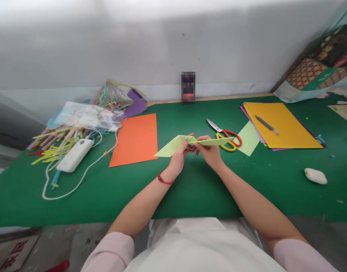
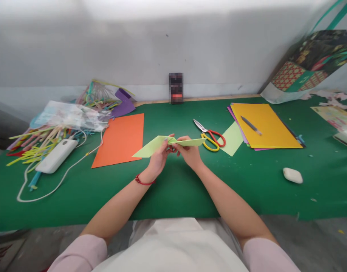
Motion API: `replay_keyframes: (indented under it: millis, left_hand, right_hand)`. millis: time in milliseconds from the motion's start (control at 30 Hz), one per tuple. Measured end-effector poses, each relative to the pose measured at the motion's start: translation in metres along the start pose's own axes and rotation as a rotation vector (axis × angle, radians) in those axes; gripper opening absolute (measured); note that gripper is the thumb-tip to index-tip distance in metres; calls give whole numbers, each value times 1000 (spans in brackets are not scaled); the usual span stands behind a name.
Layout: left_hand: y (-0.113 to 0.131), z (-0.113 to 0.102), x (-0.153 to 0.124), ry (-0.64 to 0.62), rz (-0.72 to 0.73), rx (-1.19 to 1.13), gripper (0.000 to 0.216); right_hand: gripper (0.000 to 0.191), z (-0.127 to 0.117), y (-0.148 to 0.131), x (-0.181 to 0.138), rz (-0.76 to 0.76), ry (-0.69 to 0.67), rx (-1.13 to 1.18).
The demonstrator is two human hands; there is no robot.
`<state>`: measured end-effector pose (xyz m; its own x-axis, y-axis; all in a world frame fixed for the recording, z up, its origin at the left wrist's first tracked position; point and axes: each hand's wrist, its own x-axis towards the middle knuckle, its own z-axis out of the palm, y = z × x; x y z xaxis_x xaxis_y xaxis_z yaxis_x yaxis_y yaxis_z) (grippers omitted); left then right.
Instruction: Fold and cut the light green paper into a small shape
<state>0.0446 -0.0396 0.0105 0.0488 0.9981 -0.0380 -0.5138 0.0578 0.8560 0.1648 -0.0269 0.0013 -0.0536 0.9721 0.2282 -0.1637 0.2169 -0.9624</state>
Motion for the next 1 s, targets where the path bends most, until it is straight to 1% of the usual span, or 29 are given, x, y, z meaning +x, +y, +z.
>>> replay_keyframes:
  millis: [133,233,367,500,600,667,733,833,933,1000]
  left_hand:
    - [0,2,-1,-18,1,5,31]
    - [0,3,-2,-15,5,10,27]
    - [-1,3,-2,-3,12,27,25]
    - [-4,3,-1,14,-1,24,26]
    - [-4,1,1,84,-25,-23,22]
    - [-3,1,2,144,-47,-57,18]
    - [0,0,3,167,-70,-74,16]
    - [4,0,2,140,-86,-88,16]
    - [5,2,0,100,-90,-94,19]
    - [4,2,0,86,-69,-86,20]
  right_hand:
    - [33,2,-1,-1,14,-4,-41]
    - [37,0,-3,-2,12,-8,-73]
    - [42,-2,-6,0,53,-26,-66]
    - [40,-2,-4,3,68,-60,-54]
    - [31,-4,1,5,-4,-60,-53]
    - [29,-8,4,6,-90,-59,-90]
    - [21,-13,6,7,-175,-83,-157]
    - [13,-18,4,7,-275,-101,-240]
    - [14,-19,-1,6,-326,-72,-261]
    - [17,-16,-4,5,-313,-62,-247]
